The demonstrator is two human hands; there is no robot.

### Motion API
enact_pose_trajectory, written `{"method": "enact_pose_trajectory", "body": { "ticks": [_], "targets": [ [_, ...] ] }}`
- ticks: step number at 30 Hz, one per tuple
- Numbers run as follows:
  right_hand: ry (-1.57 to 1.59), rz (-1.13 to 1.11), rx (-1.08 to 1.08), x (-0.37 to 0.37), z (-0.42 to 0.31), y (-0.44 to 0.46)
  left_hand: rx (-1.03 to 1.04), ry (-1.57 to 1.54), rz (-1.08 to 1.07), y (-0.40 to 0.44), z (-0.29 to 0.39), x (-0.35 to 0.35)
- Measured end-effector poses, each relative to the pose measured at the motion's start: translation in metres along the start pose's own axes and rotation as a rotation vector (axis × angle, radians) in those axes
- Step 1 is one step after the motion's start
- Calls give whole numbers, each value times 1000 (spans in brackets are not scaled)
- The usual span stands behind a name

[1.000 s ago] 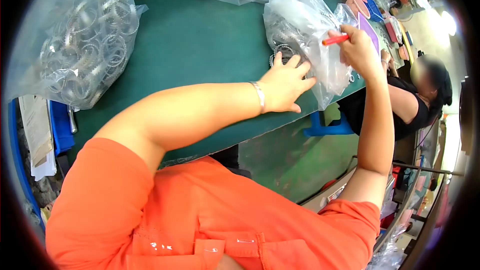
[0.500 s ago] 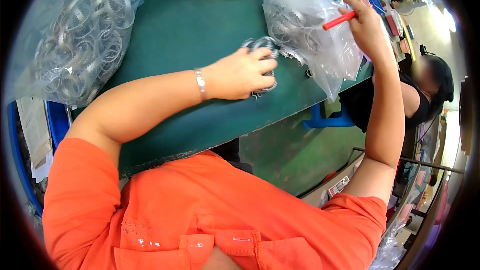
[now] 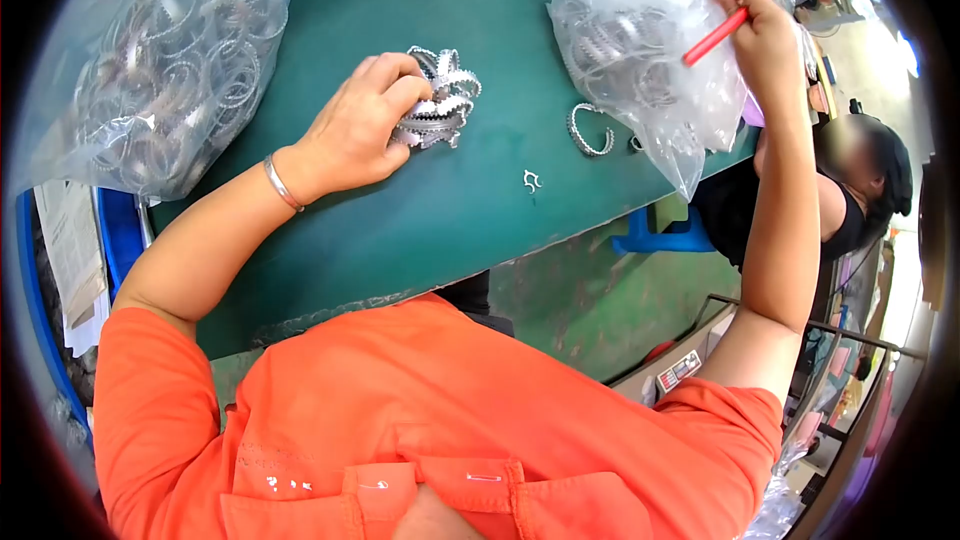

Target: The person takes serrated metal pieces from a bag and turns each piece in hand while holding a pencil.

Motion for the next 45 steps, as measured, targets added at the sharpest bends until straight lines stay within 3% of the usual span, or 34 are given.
{"method": "enact_pose_trajectory", "body": {
  "ticks": [3, 5, 7, 9, 15, 18, 21, 23, 29, 33, 35, 37, 39, 41, 43, 45],
  "targets": [
    [61, 83, -22, 0, -44, -31, 136, 100, 64, 8, 8, -3],
    [296, 321, -421, -5, -73, -54, 119, 59, 63, 16, 9, 4],
    [558, 21, -543, 5, -105, -87, 90, 232, -55, 24, 7, 20],
    [585, -275, -440, 34, -117, -107, 70, 179, -89, 31, -5, 31],
    [-151, -335, -499, 90, -72, -135, -52, 78, -41, 6, -3, 15],
    [-243, -410, -494, 97, -67, -137, -94, 22, 53, -26, 3, -4],
    [-87, -390, -443, 87, -82, -128, -122, 16, 66, -62, 6, -24],
    [89, -297, -420, 70, -115, -117, -247, -57, 81, -89, 8, -37],
    [340, -172, -588, 92, -218, -123, -405, -31, 203, -149, 19, -61],
    [578, -306, -750, 130, -282, -129, -488, 180, 326, -180, 30, -73],
    [866, -442, -648, 139, -296, -128, -527, 311, 403, -190, 35, -84],
    [1057, -423, -444, 140, -295, -127, -495, 325, 337, -197, 47, -90],
    [978, -344, -389, 140, -291, -124, -536, 356, 244, -201, 54, -84],
    [926, -589, -396, 154, -294, -136, -574, 332, 235, -206, 51, -75],
    [882, -514, -523, 152, -306, -148, -631, 301, 288, -210, 44, -74],
    [1047, -548, -493, 150, -316, -153, -626, 290, 321, -210, 39, -77]
  ]
}}
Point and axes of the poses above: each hand's wrist, its own y-axis towards the middle knuckle, its own x-axis out of the palm, z = x × y, the point moved 4 cm from there along y, towards the middle knuckle, and after that the axes turned 1 degree about z, right-handed, at the moved point
